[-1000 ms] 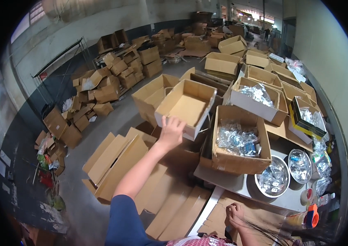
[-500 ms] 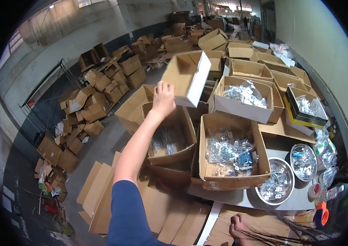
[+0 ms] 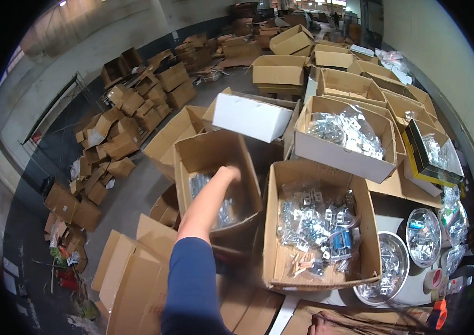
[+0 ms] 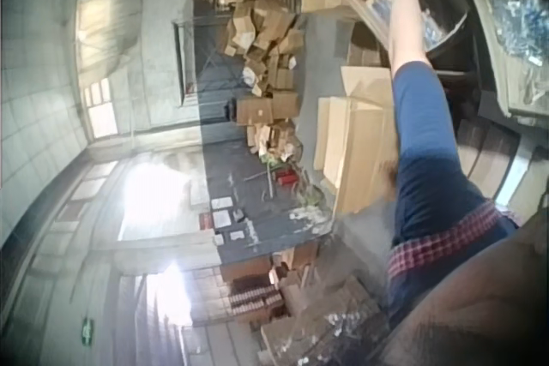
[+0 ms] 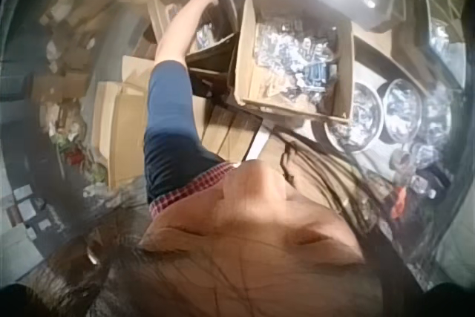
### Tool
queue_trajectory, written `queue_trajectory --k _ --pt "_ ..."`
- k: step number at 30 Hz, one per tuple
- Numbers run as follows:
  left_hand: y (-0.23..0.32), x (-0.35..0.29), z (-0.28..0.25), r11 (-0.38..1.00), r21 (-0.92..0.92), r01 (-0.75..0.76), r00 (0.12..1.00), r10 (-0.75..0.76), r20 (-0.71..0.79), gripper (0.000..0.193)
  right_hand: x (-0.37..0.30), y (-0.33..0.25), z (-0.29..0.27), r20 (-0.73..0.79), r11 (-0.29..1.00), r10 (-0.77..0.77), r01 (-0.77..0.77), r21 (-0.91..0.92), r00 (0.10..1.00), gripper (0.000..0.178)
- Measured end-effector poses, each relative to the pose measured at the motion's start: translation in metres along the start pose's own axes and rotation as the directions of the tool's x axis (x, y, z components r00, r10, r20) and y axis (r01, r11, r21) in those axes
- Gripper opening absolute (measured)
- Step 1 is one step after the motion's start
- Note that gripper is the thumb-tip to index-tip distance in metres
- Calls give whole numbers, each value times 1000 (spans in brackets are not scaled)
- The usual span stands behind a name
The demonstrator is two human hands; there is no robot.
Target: The person places small metal components into a plastic bag, folds a cardboard sheet, and seals it with tape using a tape dispenser.
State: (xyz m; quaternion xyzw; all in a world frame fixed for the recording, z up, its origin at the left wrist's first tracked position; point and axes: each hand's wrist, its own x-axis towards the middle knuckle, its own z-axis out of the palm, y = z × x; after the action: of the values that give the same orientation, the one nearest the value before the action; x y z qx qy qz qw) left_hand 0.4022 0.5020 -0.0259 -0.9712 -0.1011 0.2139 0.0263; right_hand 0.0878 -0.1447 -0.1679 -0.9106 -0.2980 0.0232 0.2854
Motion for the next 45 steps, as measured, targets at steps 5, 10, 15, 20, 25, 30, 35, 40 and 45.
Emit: queue_trajectory --k 5,10,15,20,25,30,35,40,45 --pt "-41 67 51 936 -351 44 995 -74 -72 39 2 -7 -20 123 998 55 -53 -18 991 32" --pt "-72 79 80 825 -563 -49 926 -174 -335 46 -3 0 -2 -69 997 -69 66 -43 995 33" --pt "-39 56 73 660 -737 -143 872 -268 -409 53 9 -13 -15 -48 999 -34 33 -29 998 32" --pt "41 0 0 552 -833 17 773 -536 -340 48 5 -21 -23 -82 997 6 -12 -72 997 32" --pt "-15 14 109 994 -67 -89 993 93 69 33 16 -37 -36 58 999 32 -31 -30 998 34" --pt "62 6 133 978 -62 -201 979 199 -47 34 -4 -15 -21 -42 997 56 -57 -47 998 36" --pt "18 -116 -40 733 -675 83 975 -201 -98 31 2 -21 -21 -32 999 -25 24 -32 999 37" --pt "100 -278 -162 124 -943 -307 943 172 -285 47 -7 -15 -21 -51 1000 16 -16 -7 999 37" --pt "240 -390 -104 330 -762 -557 719 651 -244 66 -1 -24 -35 -80 992 20 -10 125 997 33"
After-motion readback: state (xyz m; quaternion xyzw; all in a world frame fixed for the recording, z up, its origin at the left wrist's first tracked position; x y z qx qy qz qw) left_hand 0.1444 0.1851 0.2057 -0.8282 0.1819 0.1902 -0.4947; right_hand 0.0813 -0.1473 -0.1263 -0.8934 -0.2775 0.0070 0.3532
